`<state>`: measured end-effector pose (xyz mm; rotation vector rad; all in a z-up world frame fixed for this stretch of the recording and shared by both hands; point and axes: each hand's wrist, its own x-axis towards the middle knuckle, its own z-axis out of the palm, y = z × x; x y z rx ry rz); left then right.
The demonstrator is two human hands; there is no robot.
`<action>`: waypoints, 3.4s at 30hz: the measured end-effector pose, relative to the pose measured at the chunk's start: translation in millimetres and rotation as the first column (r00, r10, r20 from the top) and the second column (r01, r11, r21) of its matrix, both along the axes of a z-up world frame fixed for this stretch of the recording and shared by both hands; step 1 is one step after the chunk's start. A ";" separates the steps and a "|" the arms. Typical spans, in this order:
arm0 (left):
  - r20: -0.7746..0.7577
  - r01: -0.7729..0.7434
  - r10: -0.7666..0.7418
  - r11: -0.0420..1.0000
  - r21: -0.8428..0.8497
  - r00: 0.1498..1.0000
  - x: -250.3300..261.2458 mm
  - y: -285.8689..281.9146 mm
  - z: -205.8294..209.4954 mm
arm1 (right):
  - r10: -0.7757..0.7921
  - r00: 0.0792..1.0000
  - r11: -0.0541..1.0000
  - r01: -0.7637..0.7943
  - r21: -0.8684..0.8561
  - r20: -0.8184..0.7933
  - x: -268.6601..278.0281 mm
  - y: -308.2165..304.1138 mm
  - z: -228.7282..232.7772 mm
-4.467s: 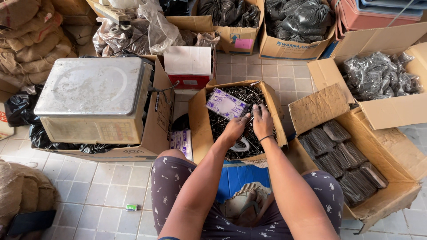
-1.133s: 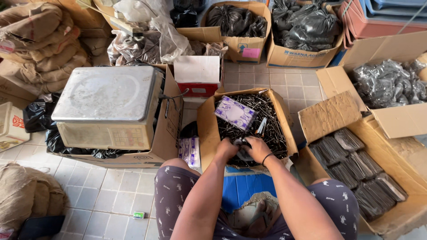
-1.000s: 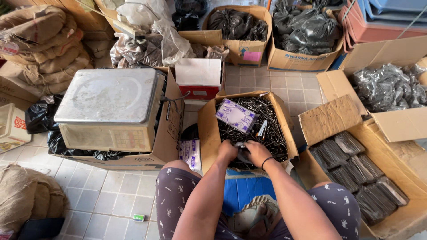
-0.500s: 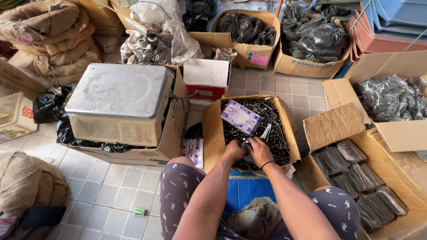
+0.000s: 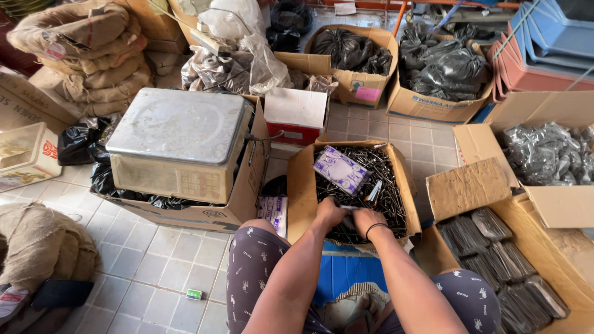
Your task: The person sorts metal hardware items by hand from a cardboard box, placing them into a plastic bag, and then places the bag on a scale.
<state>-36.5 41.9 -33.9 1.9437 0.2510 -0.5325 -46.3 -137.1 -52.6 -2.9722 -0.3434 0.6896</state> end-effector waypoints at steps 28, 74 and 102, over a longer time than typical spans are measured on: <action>0.095 -0.058 0.033 0.961 0.272 0.995 -1.8 10.0 -3.5 | -0.196 0.970 0.977 0.182 -0.109 -0.144 -6.6 35.0 60.0; -0.025 0.131 -0.135 0.881 0.454 0.991 12.5 -0.5 -7.6 | -0.594 0.805 0.787 0.577 0.219 0.012 31.1 -123.6 -63.2; 0.050 0.100 -0.124 0.934 0.343 0.991 17.5 -3.7 54.7 | -0.594 0.796 0.804 0.586 0.100 0.111 27.5 -81.2 -77.8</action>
